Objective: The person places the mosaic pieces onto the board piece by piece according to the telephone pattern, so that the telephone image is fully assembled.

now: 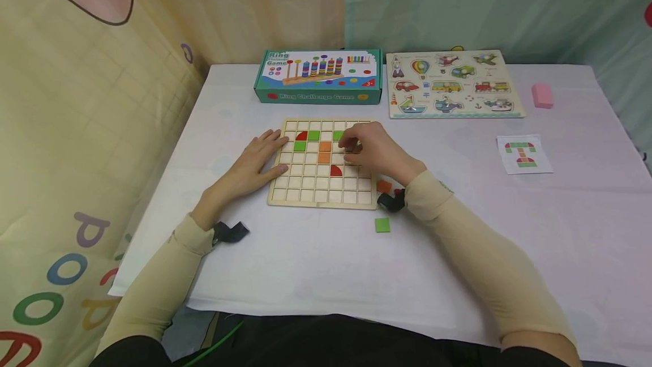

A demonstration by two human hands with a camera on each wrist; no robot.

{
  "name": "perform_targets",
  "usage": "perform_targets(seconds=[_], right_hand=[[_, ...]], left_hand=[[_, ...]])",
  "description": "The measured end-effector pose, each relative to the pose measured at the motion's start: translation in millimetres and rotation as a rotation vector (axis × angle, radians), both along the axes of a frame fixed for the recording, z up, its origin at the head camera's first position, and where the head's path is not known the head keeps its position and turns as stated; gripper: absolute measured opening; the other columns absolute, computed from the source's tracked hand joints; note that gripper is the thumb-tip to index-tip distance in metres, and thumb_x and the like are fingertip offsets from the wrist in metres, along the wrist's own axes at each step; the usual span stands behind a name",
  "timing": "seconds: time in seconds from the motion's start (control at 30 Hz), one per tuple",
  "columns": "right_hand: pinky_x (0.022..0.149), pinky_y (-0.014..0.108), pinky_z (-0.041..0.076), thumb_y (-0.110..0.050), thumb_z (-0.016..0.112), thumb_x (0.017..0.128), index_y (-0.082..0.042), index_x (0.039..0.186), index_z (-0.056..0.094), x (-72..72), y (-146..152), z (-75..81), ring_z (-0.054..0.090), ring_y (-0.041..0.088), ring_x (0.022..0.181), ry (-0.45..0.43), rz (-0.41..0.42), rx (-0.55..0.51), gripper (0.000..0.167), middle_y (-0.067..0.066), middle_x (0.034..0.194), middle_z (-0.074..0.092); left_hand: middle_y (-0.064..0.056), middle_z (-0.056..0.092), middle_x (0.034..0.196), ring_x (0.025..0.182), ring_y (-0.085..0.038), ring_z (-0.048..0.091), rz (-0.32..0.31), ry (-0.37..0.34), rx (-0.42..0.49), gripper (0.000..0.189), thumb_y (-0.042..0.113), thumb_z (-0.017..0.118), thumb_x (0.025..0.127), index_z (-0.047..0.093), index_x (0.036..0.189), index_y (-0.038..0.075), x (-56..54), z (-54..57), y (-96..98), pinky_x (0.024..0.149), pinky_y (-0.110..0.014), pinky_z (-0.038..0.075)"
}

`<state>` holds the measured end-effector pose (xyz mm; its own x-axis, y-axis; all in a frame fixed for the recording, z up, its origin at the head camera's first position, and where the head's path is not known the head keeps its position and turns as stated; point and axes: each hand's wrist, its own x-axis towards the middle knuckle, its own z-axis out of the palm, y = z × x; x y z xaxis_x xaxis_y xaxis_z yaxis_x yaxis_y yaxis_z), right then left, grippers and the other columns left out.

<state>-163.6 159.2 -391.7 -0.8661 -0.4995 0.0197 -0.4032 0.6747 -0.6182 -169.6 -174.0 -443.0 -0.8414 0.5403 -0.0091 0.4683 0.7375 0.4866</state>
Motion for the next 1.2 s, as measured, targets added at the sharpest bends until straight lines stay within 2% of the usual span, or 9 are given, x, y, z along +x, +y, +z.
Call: perform_targets(seconds=[0.17, 0.4, 0.53, 0.7, 0.87, 1.2], right_hand=[[0.093, 0.048, 0.061, -0.006, 0.084, 0.089, -0.002, 0.113, 0.077, 11.9, 31.7, 4.1, 0.068, 0.025, 0.099, -0.014, -0.050, -0.012, 0.026, 0.010, 0.107, 0.076], [0.094, 0.051, 0.061, -0.007, 0.085, 0.088, -0.005, 0.114, 0.078, 33.1, 60.8, 7.5, 0.068, 0.025, 0.098, -0.039, -0.122, 0.049, 0.027, 0.009, 0.106, 0.076], [0.093, 0.049, 0.062, -0.007, 0.086, 0.087, -0.005, 0.112, 0.078, 47.4, 67.7, 4.8, 0.068, 0.023, 0.097, -0.059, -0.120, 0.054, 0.027, 0.007, 0.107, 0.076], [0.089, 0.047, 0.062, -0.009, 0.087, 0.087, -0.006, 0.112, 0.079, 60.6, 70.4, -2.0, 0.068, 0.022, 0.095, -0.041, -0.095, 0.049, 0.026, 0.005, 0.104, 0.076], [0.087, 0.045, 0.062, -0.017, 0.087, 0.088, -0.009, 0.108, 0.080, 66.7, 68.5, -5.7, 0.068, 0.019, 0.094, -0.025, -0.069, 0.057, 0.022, 0.002, 0.100, 0.076], [0.083, 0.044, 0.062, -0.014, 0.086, 0.088, -0.008, 0.104, 0.080, 67.5, 66.2, -8.4, 0.070, 0.019, 0.092, 0.028, -0.045, 0.088, 0.018, 0.001, 0.097, 0.075]], left_hand=[[-0.012, 0.021, 0.176, 0.166, -0.029, 0.008, 0.001, -0.002, 0.001, 0.072, 0.042, 0.062, 0.106, 0.034, 0.165, 0.011, 0.4, 0.4, 0.0, 0.134, -0.052, 0.003], [-0.013, 0.020, 0.176, 0.165, -0.030, 0.008, 0.002, 0.005, -0.007, 0.072, 0.042, 0.061, 0.106, 0.034, 0.165, 0.011, -0.4, -0.5, -1.0, 0.134, -0.053, 0.003], [-0.013, 0.021, 0.176, 0.165, -0.030, 0.008, -0.001, 0.003, -0.001, 0.072, 0.042, 0.061, 0.106, 0.034, 0.165, 0.010, 0.2, 0.3, -0.5, 0.134, -0.053, 0.003], [-0.013, 0.021, 0.176, 0.165, -0.030, 0.009, -0.002, 0.003, 0.005, 0.072, 0.041, 0.061, 0.106, 0.034, 0.165, 0.010, 0.5, 0.1, -0.2, 0.134, -0.053, 0.004], [-0.013, 0.021, 0.176, 0.165, -0.030, 0.008, 0.001, -0.002, 0.003, 0.072, 0.041, 0.061, 0.106, 0.034, 0.165, 0.010, 0.7, -0.6, 0.3, 0.134, -0.052, 0.004], [-0.013, 0.021, 0.176, 0.165, -0.030, 0.008, 0.001, 0.001, -0.004, 0.073, 0.041, 0.062, 0.106, 0.034, 0.165, 0.010, 1.9, 2.3, 1.7, 0.134, -0.053, 0.003]])
